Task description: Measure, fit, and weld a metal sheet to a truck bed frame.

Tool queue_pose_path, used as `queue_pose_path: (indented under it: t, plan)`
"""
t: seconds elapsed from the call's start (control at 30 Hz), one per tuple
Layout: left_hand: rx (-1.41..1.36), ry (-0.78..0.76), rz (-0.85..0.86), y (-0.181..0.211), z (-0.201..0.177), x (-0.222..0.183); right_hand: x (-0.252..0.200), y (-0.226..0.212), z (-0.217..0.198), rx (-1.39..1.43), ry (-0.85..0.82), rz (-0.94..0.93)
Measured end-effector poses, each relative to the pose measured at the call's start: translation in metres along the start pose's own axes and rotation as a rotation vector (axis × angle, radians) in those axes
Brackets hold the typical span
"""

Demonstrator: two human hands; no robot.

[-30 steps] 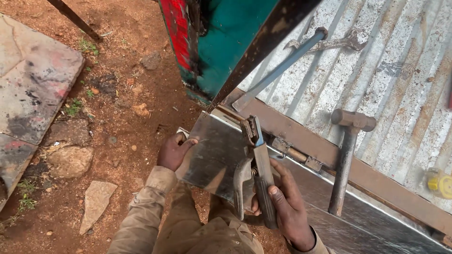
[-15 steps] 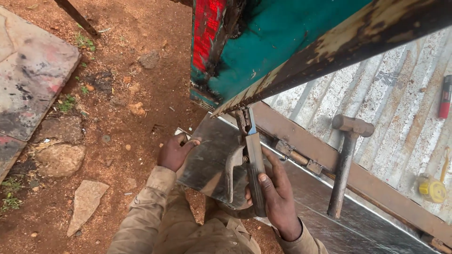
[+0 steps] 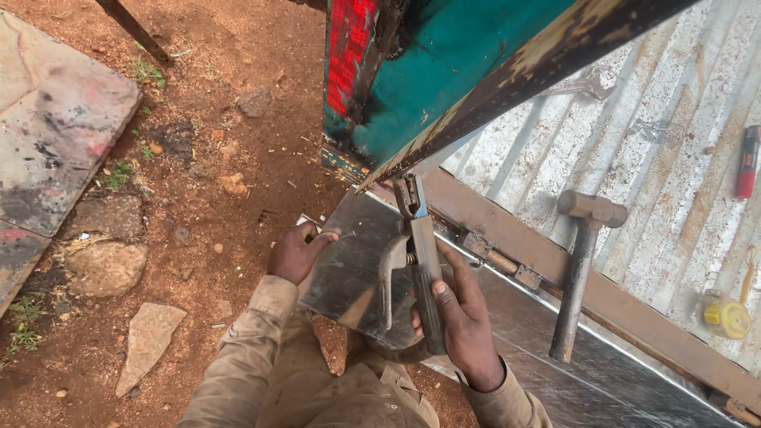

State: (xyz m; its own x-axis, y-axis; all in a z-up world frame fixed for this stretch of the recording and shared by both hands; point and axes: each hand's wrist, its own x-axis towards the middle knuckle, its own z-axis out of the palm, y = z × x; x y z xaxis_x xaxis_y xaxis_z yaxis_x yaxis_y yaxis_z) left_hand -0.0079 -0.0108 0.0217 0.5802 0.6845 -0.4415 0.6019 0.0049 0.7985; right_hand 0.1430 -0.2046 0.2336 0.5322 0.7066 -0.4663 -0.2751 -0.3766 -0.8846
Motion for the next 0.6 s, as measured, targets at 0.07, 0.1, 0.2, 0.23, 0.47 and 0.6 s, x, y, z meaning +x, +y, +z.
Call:
queue_pose_path:
  t: [0.07,0.1,0.2,0.23,0.47,0.6]
  plan:
    - [-0.016,-0.048,-0.076,-0.008,0.003,0.002,0.001,0.001,0.0,0.031,0.001,0.013]
    - [-0.017,-0.046,-0.078,-0.01,0.004,0.002,0.001,0.0,0.0,0.03,-0.002,0.014]
    - [-0.045,-0.019,-0.012,-0.013,0.006,0.004,0.001,0.0,-0.001,0.057,0.015,0.046]
    - [-0.032,-0.02,-0.012,-0.013,0.006,0.004,0.001,0.001,-0.002,0.066,0.014,0.05]
    - [-0.052,-0.024,-0.006,-0.005,0.001,0.001,0.001,0.001,-0.001,0.03,0.011,0.022]
    - [-0.103,-0.026,0.008,-0.009,0.003,0.002,0.002,0.002,-0.006,-0.082,-0.001,0.003]
